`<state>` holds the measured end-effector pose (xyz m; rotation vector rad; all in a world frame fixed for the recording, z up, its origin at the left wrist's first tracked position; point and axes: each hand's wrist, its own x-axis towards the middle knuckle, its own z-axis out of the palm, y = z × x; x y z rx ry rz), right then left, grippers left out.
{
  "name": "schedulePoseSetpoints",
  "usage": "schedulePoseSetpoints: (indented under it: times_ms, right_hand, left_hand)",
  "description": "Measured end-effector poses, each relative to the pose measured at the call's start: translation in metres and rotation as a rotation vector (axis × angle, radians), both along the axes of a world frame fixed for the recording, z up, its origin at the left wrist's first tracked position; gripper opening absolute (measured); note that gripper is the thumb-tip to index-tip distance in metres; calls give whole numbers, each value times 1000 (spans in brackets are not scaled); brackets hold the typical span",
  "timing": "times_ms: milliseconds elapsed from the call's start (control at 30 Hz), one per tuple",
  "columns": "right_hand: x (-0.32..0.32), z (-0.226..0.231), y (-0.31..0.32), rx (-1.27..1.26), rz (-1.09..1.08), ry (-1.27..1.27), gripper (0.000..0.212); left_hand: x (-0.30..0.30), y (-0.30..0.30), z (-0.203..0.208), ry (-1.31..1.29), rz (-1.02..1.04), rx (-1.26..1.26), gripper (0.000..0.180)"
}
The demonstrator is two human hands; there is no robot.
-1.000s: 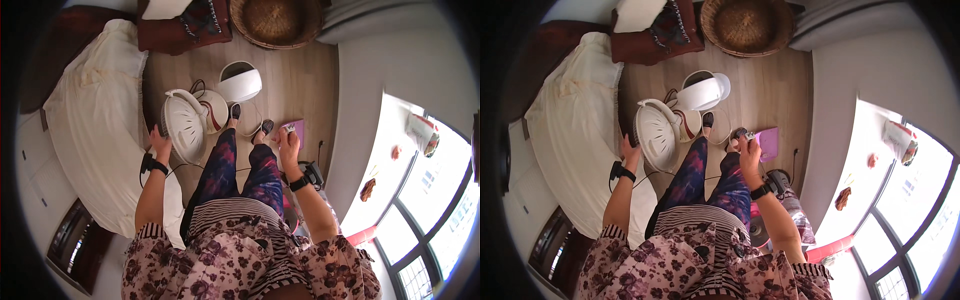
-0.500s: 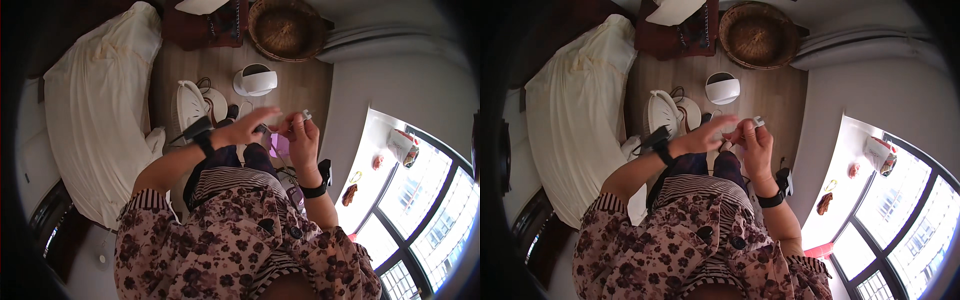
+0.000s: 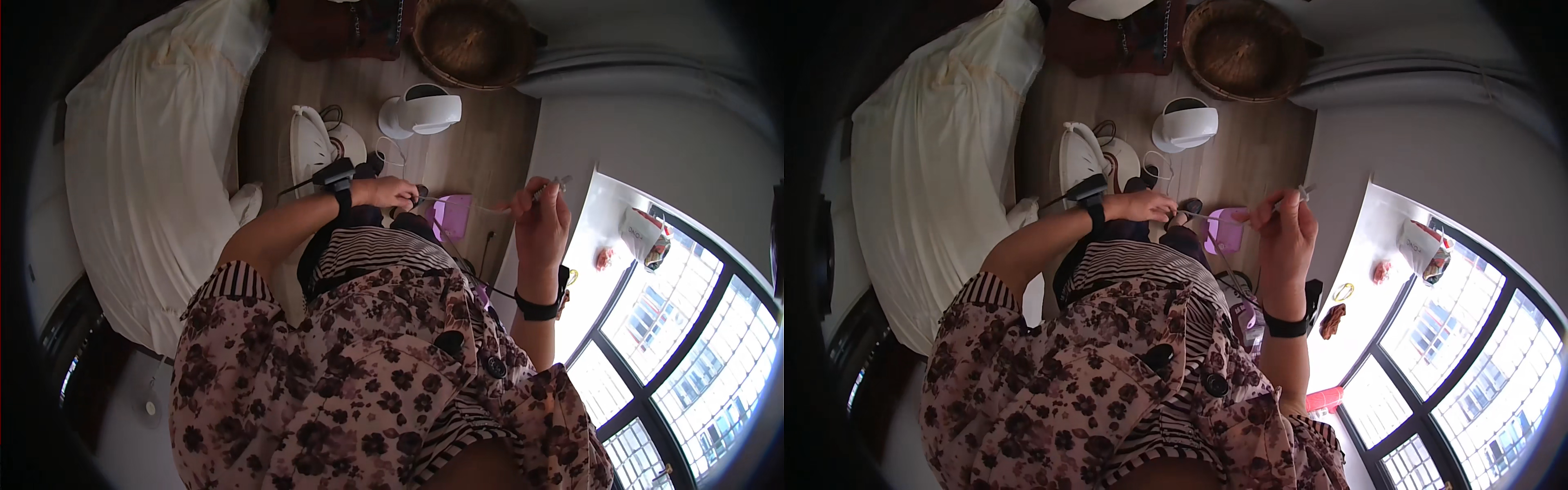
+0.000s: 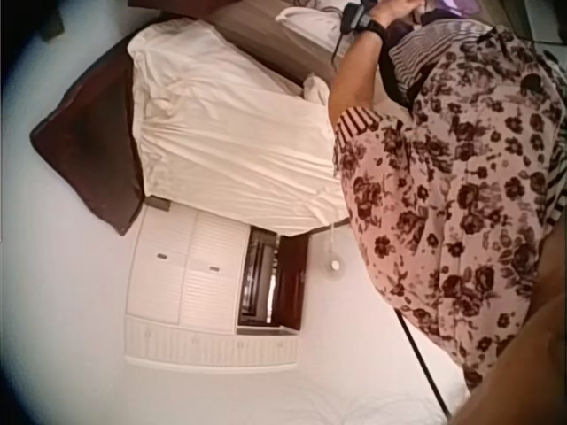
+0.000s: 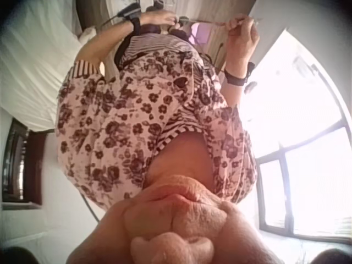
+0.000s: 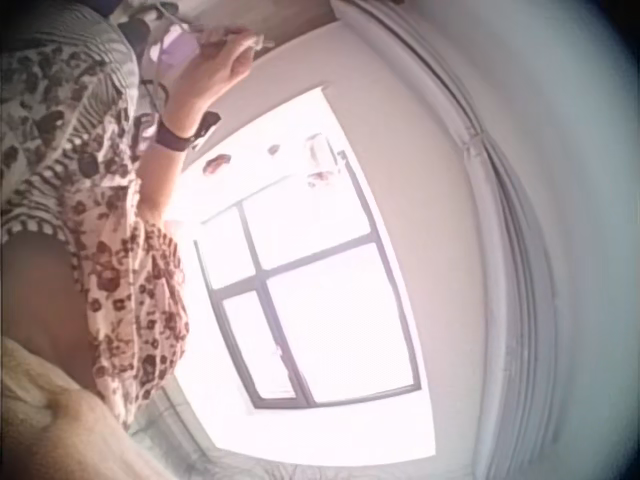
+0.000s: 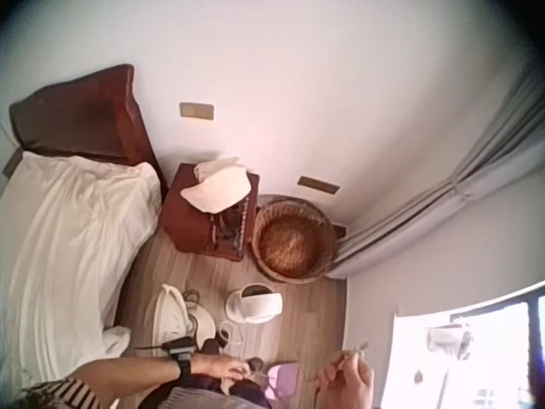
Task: The person unplugs a fan, wipes the exterior and the grille using a cloth, and then rinses the cloth in a bucket in a bathroom.
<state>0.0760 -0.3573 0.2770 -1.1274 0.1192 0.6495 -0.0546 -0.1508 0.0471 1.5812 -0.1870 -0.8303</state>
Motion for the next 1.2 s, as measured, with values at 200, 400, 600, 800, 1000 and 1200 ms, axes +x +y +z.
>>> schedulePoseSetpoints:
  times_ms: [200, 400, 600, 800, 1000, 1200]
  right_hand:
    - [4, -19, -5, -27, -57, 79, 33]
    - [4, -18, -3, -9, -56, 108, 36]
    - [-14, -10, 14, 65, -13, 232, 35]
    - [-13, 2, 44, 67, -30, 198, 34]
    - [33, -11, 57, 68, -11, 170, 31]
    - [113, -55, 68, 354, -39, 214, 29]
  left_hand:
    - [-9, -37, -26, 65, -93, -75, 49]
    - [-13, -12, -59, -250, -38, 238, 55]
    - [-13, 14, -42, -302, -102, 418, 36]
    - [0, 45, -9, -214, 567, 367, 24]
    - [87, 49, 45, -622, 889, 429, 51]
    - [138, 12, 59, -857, 248, 536, 66]
